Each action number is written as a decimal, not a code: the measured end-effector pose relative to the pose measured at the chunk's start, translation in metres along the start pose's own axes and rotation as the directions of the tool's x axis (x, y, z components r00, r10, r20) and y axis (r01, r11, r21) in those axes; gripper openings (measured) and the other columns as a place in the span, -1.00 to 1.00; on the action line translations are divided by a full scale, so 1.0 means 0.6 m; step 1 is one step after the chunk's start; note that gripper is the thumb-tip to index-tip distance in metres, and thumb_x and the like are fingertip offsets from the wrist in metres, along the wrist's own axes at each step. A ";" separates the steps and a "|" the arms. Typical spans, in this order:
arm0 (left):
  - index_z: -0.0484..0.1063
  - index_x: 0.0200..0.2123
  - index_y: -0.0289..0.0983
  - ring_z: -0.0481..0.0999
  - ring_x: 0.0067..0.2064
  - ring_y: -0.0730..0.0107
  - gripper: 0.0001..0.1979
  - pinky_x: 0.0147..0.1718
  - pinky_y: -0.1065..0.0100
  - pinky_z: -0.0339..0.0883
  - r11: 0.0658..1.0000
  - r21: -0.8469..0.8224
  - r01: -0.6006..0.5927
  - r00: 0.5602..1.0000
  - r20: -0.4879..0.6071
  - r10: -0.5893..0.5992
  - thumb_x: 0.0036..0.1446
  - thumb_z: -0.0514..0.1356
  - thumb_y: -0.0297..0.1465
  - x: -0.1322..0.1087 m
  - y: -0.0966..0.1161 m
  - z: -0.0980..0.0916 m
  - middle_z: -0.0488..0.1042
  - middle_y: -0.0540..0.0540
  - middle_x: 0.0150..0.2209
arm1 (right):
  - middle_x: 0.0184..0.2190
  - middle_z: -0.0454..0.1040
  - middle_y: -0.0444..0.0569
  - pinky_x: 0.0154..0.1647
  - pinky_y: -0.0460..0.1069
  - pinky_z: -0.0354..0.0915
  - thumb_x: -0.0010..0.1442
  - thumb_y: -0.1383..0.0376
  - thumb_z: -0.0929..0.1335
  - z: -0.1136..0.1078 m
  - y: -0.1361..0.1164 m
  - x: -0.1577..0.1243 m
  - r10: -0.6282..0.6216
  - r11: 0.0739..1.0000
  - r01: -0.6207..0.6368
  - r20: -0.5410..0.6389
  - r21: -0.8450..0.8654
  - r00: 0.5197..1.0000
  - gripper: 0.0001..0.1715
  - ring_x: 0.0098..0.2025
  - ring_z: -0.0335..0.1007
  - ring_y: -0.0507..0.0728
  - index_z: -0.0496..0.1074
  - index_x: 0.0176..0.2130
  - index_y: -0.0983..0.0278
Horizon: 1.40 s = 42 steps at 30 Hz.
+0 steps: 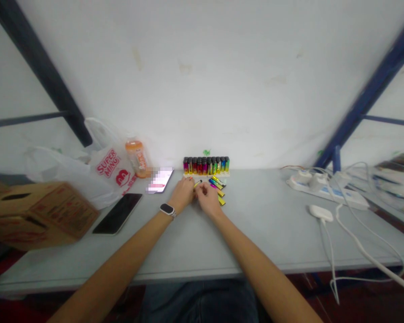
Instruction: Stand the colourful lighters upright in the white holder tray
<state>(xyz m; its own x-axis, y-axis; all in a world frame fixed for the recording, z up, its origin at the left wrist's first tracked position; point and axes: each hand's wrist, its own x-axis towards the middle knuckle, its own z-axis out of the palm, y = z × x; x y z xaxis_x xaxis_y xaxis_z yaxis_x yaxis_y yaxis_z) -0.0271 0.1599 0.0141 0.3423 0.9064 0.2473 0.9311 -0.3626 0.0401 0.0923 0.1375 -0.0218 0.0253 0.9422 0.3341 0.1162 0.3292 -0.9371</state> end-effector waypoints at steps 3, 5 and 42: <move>0.41 -0.12 -0.38 0.49 0.00 0.12 -0.79 -0.06 0.24 0.32 0.996 -0.089 -0.006 1.000 -0.026 0.004 0.31 0.01 -0.48 -0.006 0.004 -0.001 0.52 -0.34 -0.11 | -0.52 0.38 -0.14 -0.36 -0.02 0.18 0.16 0.09 0.29 -0.003 0.002 0.002 -0.025 0.999 0.023 -0.050 -0.038 0.998 -0.72 -0.45 0.28 0.07 0.33 -0.43 0.24; 0.38 -0.12 -0.33 0.53 -0.08 0.18 -0.77 -0.13 0.28 0.33 0.988 -0.153 0.016 0.998 -0.064 -0.026 0.36 -0.05 -0.43 -0.015 0.007 -0.005 0.54 -0.29 -0.15 | -0.51 0.36 -0.15 -0.35 -0.02 0.18 0.15 0.09 0.30 -0.007 0.002 0.004 -0.035 0.998 0.027 -0.130 -0.064 0.991 -0.74 -0.43 0.25 0.07 0.32 -0.41 0.23; 0.34 -0.52 -0.27 0.22 -0.57 0.52 -0.77 -0.57 0.42 0.07 0.604 -0.790 -0.106 0.990 -0.027 0.138 0.12 0.15 -0.27 -0.041 -0.018 0.019 0.26 0.09 -0.63 | -0.69 -0.02 -0.21 -0.55 -0.02 -0.11 0.19 -0.05 0.22 -0.015 -0.030 -0.003 0.019 0.999 -0.027 -0.240 -0.029 0.970 -0.44 -0.59 -0.13 0.00 0.03 -0.65 0.18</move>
<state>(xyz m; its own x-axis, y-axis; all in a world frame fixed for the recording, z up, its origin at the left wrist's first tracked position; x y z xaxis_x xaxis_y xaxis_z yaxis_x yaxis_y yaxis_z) -0.0440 0.1441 -0.0033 0.4644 0.8413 0.2766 0.4268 -0.4862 0.7625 0.0989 0.1295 -0.0047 0.2655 0.9057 0.3305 0.1442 0.3017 -0.9425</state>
